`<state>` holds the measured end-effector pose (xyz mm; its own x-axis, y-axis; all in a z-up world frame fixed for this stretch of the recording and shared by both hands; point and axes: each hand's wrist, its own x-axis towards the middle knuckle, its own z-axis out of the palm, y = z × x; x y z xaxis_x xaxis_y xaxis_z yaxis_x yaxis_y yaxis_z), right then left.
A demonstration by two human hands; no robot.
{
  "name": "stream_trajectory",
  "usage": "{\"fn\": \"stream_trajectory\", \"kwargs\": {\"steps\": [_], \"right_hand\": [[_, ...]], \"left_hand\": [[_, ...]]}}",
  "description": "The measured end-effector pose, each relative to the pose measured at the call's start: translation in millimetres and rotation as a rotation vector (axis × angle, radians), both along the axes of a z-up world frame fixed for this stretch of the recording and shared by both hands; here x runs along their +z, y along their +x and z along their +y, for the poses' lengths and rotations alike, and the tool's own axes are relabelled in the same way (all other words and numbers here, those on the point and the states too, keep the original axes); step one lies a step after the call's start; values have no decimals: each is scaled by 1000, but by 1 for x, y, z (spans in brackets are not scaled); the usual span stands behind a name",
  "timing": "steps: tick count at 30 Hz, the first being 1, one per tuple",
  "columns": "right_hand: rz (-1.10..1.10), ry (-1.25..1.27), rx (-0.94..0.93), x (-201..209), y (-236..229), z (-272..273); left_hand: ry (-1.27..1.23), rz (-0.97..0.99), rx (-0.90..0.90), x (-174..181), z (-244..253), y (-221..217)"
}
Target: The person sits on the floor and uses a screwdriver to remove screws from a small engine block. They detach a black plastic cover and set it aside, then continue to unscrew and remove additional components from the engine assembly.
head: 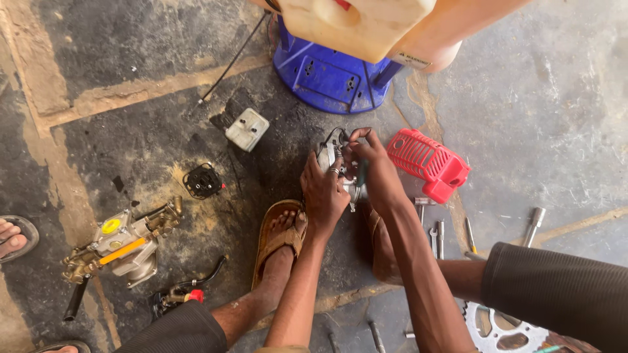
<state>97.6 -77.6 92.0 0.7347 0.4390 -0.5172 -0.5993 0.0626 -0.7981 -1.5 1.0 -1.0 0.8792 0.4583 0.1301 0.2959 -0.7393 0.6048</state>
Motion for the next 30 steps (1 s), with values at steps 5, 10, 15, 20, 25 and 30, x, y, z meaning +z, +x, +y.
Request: {"fn": "stream_trajectory", "kwargs": {"steps": [5,10,15,20,25,30], "right_hand": [[-919,-619,246,9,4,-3],[-899,-535,774,26,24,-23],[-1293,-644,1071,22,37,-26],[-1582,-990,1218,25,18,-8],[-1511,-1033,1271,22,28,-3],[-1385,-1092,1132,10,25,0]], "left_hand": [[37,9,1,0,2,0],[3,46,-11,-2,2,2],[13,89,3,-11,0,3],[-14,117,17,-6,1,3],[-11,112,22,-1,-2,5],[13,60,38,-10,-4,4]]}}
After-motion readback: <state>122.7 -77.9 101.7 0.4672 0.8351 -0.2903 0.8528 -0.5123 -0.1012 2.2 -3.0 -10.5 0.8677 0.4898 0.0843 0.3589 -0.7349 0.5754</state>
